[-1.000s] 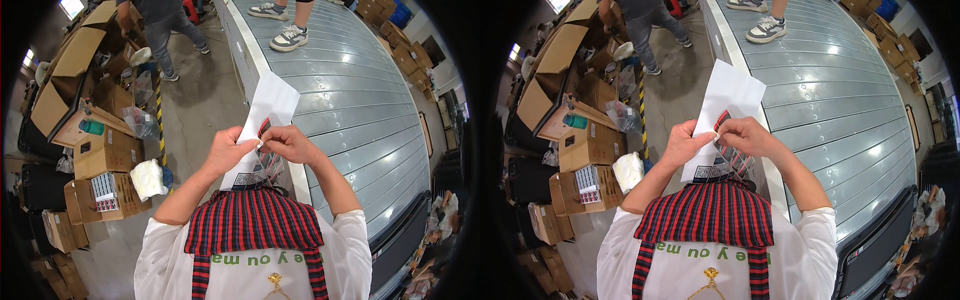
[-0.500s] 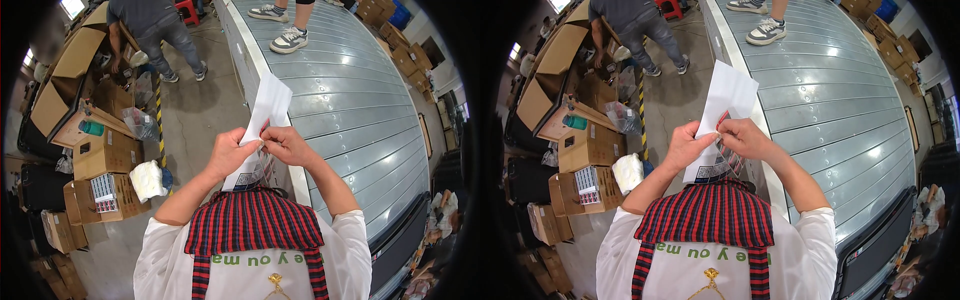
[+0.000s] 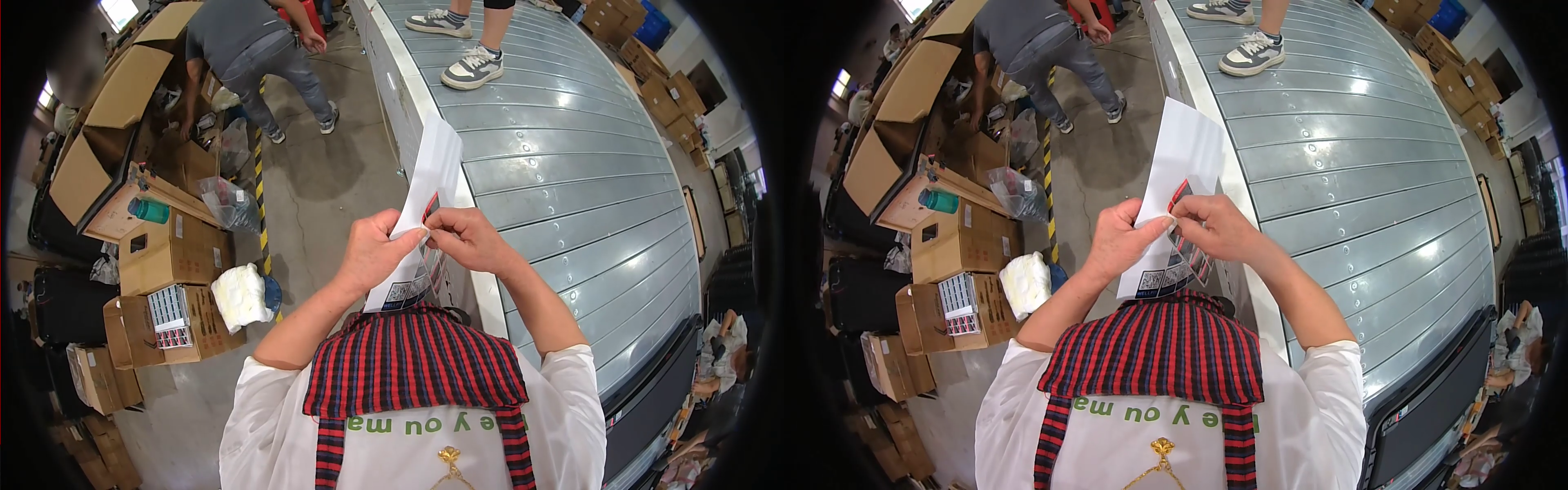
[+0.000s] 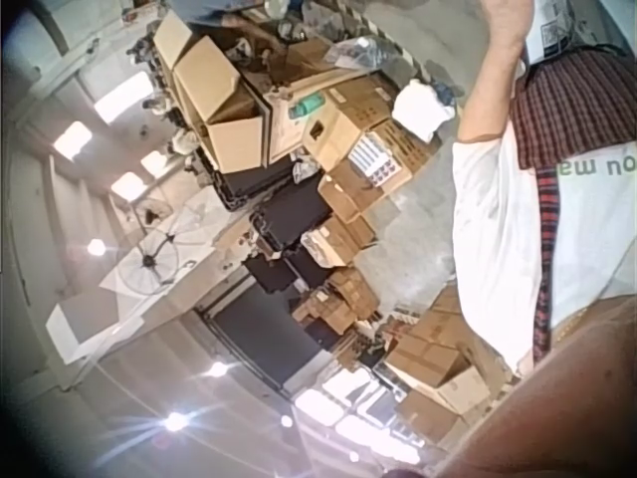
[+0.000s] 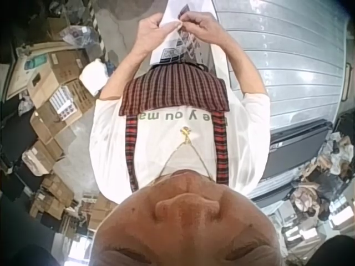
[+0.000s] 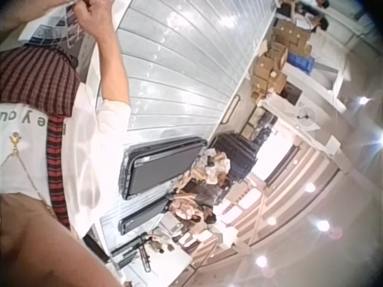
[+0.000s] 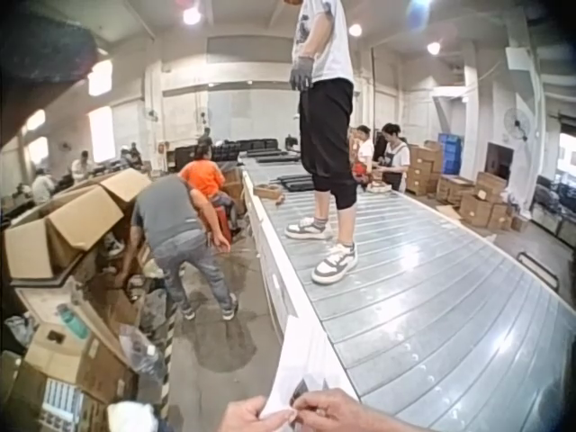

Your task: Peeling and applying stickers and labels onto treadmills on an assembly line.

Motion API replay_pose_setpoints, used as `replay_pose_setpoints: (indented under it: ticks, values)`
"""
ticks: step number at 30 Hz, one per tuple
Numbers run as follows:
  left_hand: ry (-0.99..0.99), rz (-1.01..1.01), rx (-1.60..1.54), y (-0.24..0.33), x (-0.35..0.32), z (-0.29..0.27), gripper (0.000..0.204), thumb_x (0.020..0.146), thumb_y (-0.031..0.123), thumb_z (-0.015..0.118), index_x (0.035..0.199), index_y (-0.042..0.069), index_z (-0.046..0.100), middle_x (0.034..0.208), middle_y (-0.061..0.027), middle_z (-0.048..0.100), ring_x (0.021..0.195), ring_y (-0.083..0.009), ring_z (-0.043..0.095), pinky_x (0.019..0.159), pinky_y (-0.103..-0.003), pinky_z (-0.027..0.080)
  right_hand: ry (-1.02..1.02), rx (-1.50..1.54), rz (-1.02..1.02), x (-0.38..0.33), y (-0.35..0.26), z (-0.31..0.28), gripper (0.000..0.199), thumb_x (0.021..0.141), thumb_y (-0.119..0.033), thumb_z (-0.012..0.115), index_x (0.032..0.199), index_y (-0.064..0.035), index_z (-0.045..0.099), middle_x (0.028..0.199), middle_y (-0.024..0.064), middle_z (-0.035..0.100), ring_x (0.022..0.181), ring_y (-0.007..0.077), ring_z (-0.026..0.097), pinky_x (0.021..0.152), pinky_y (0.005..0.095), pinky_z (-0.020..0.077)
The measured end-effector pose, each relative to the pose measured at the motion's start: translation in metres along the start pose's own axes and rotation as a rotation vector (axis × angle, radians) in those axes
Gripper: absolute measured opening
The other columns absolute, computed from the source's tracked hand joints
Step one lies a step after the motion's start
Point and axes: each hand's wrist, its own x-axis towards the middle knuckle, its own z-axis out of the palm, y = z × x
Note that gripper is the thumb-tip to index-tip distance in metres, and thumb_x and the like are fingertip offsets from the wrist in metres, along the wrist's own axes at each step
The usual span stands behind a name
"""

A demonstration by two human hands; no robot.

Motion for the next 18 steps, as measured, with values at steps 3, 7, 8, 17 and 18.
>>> replay_pose_setpoints:
  ticks: [3,7,8,17,18]
  values:
    - [-0.006,0.018,0.04,-0.0021,0.0012,-0.0009,0.018,0.074,0.014,0.064,0.079,-0.002,0.059,0.068,-0.0012,0.059,0.063,-0.0035,0.048,0.054,-0.022,0.042,0.033,-0.04,-0.027,0.0,0.0025,0.002,0.01,0.077,-0.005,0.046,0.079,0.0004,0.053,0.064,0.0091,0.054,0.057,0.0133,0.051,0.054,0.027,0.0414]
    - [-0.004,0.011,0.035,0.0002,0.0006,-0.0003,0.018,0.074,0.015,0.064,0.079,-0.002,0.059,0.067,-0.001,0.059,0.062,-0.0034,0.048,0.054,-0.022,0.042,0.03,-0.149,-0.105,0.0003,0.0024,0.0013,0.01,0.079,-0.004,0.044,0.08,0.0016,0.052,0.064,0.006,0.054,0.059,0.0118,0.051,0.055,0.025,0.0416]
    - [-0.004,0.01,0.035,-0.0006,0.0006,-0.0002,0.018,0.074,0.015,0.064,0.079,-0.002,0.059,0.067,-0.001,0.059,0.062,-0.0034,0.048,0.054,-0.022,0.042,0.03,-0.148,-0.106,0.0001,0.0031,0.0012,0.01,0.079,-0.004,0.044,0.08,0.0016,0.052,0.064,0.006,0.054,0.059,0.0118,0.051,0.055,0.025,0.0416]
    - [-0.003,-0.033,0.02,-0.002,-0.0023,-0.0031,0.02,0.074,0.015,0.065,0.079,-0.004,0.059,0.07,-0.0017,0.06,0.064,-0.0037,0.05,0.055,-0.022,0.042,-0.038,-0.045,-0.074,-0.0008,-0.002,0.0007,0.01,0.081,-0.006,0.044,0.082,0.0018,0.051,0.067,0.0113,0.054,0.062,0.0182,0.054,0.058,0.0293,0.0427]
    - [-0.002,-0.031,0.021,-0.0005,-0.0028,-0.0031,0.02,0.074,0.015,0.065,0.08,-0.004,0.059,0.071,-0.0018,0.06,0.064,-0.0038,0.05,0.055,-0.022,0.042,-0.044,-0.038,-0.067,-0.0009,-0.0021,0.0005,0.011,0.081,-0.006,0.044,0.083,0.0019,0.051,0.067,0.0107,0.055,0.063,0.0173,0.054,0.058,0.0289,0.043]
